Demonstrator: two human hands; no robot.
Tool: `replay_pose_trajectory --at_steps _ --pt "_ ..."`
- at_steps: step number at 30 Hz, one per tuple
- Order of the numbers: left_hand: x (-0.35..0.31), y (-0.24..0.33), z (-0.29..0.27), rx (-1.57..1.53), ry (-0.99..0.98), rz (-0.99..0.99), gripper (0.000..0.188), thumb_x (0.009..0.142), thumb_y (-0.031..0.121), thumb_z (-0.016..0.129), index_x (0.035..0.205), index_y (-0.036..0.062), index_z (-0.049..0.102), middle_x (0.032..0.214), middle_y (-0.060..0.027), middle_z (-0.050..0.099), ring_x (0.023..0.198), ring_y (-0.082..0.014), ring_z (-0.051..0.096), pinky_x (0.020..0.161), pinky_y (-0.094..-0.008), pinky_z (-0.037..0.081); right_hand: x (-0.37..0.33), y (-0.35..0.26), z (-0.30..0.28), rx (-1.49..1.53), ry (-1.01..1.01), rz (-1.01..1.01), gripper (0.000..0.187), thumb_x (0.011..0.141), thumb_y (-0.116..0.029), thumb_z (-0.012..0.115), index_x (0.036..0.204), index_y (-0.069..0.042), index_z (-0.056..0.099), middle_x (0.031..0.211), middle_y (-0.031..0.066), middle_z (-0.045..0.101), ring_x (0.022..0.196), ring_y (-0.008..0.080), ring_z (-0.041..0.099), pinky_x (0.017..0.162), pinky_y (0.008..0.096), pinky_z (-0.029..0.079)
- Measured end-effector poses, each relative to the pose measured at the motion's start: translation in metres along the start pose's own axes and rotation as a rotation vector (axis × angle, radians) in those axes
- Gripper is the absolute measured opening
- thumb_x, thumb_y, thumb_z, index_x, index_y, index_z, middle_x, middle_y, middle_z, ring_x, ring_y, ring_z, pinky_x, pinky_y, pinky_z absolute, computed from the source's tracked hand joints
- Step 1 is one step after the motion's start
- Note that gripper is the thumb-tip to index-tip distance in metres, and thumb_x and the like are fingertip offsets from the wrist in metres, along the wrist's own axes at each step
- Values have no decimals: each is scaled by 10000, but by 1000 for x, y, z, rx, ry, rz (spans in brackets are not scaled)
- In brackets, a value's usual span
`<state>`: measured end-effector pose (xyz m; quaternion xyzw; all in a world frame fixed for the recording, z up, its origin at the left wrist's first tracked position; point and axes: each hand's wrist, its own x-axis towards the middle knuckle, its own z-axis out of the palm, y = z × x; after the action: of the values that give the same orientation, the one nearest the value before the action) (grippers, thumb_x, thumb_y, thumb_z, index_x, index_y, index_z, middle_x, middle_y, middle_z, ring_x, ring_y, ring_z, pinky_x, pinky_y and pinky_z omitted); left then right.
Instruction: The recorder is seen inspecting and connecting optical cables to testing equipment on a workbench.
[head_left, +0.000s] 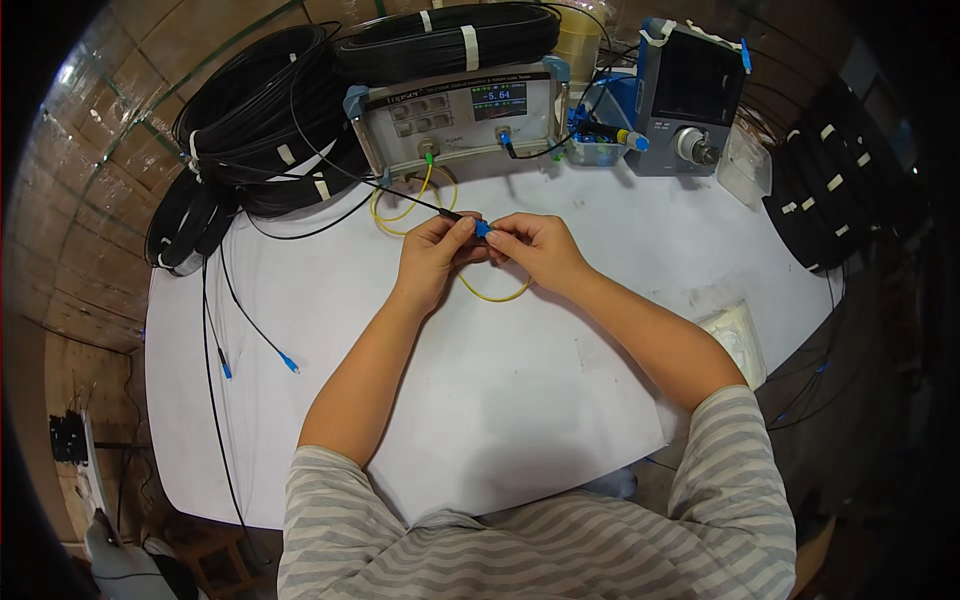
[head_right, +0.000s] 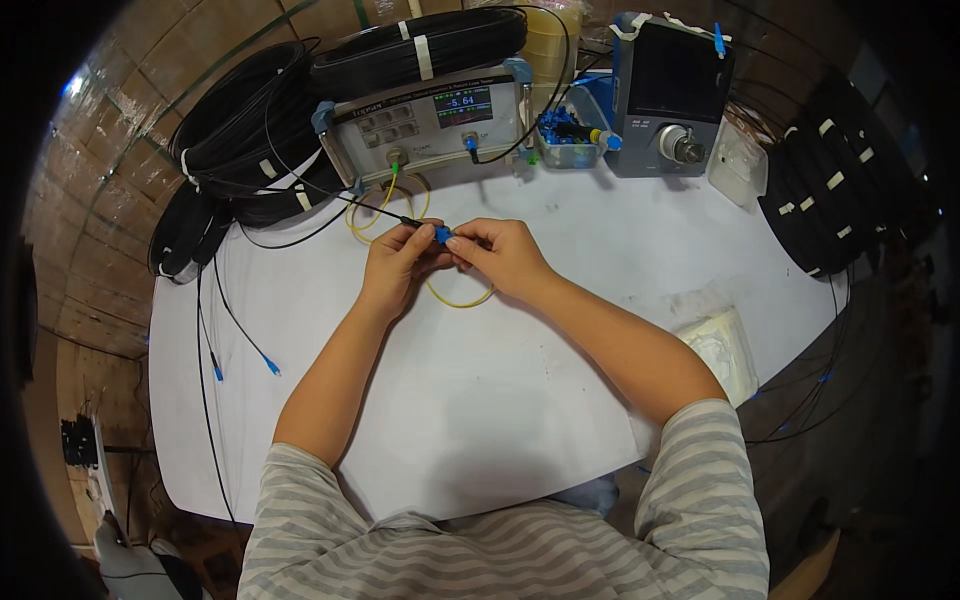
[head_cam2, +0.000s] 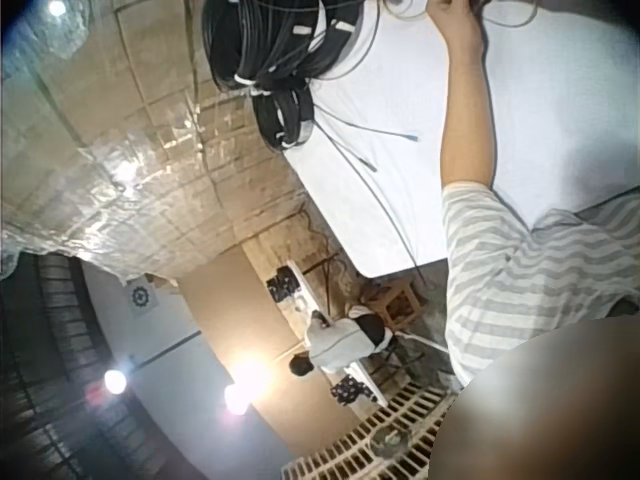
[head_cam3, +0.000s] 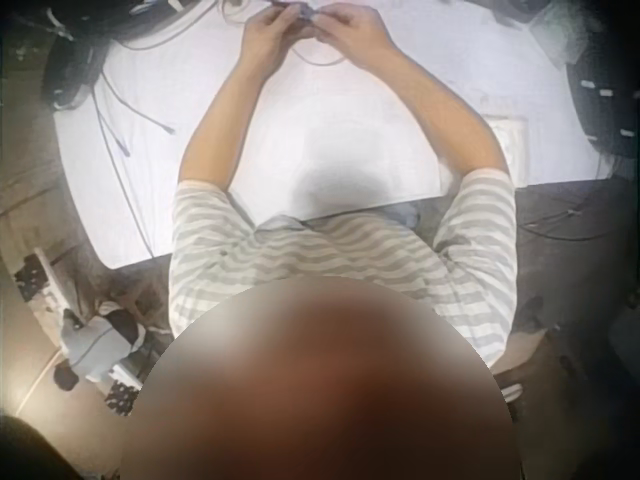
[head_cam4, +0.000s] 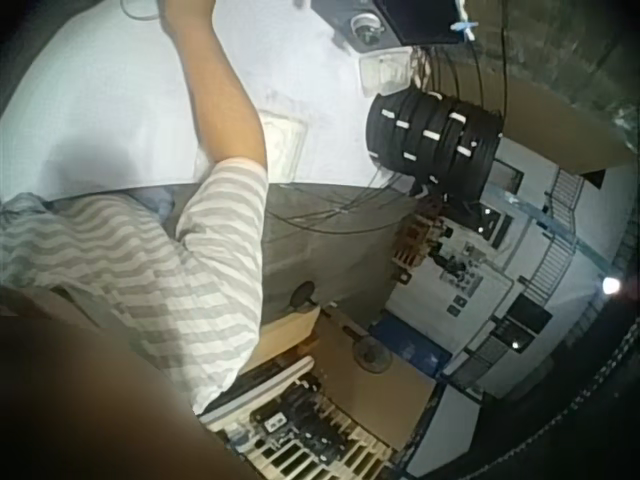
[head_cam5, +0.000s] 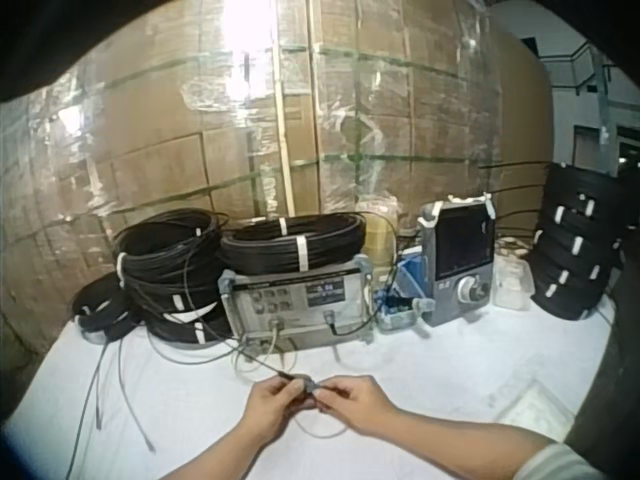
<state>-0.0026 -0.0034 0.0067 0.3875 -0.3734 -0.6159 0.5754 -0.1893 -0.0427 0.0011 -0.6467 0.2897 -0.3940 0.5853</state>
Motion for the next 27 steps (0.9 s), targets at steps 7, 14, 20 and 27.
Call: replay_pose_trajectory --at_steps 7,14,20,27 --pt "-1 -3 1 8 28 57 284 945 161 642 1182 7 612 946 -61 666 805 -115 650 729 -276 578 2 4 5 -240 110 -130 297 836 -116 742 1099 -10 653 790 43 677 702 91 602 643 257 479" --pt "1 -9 -2 67 48 124 259 932 189 669 1110 5 624 890 -32 650 725 -99 612 671 -262 560 -1 1 8 -303 103 -164 250 834 -117 738 1042 3 666 829 74 699 719 108 623 659 265 492" --pt "0 -8 -2 84 86 121 247 912 216 700 1020 9 620 867 -37 647 689 -99 601 636 -255 545 -3 0 9 -314 97 -211 176 860 -136 717 951 13 689 849 83 697 720 130 629 654 277 490" --pt "1 -7 0 128 125 162 293 884 257 739 907 7 588 771 -36 623 629 -87 574 565 -233 511 -6 -8 7 -584 -11 -299 173 918 -184 633 936 -18 679 787 95 627 702 231 609 646 333 474"
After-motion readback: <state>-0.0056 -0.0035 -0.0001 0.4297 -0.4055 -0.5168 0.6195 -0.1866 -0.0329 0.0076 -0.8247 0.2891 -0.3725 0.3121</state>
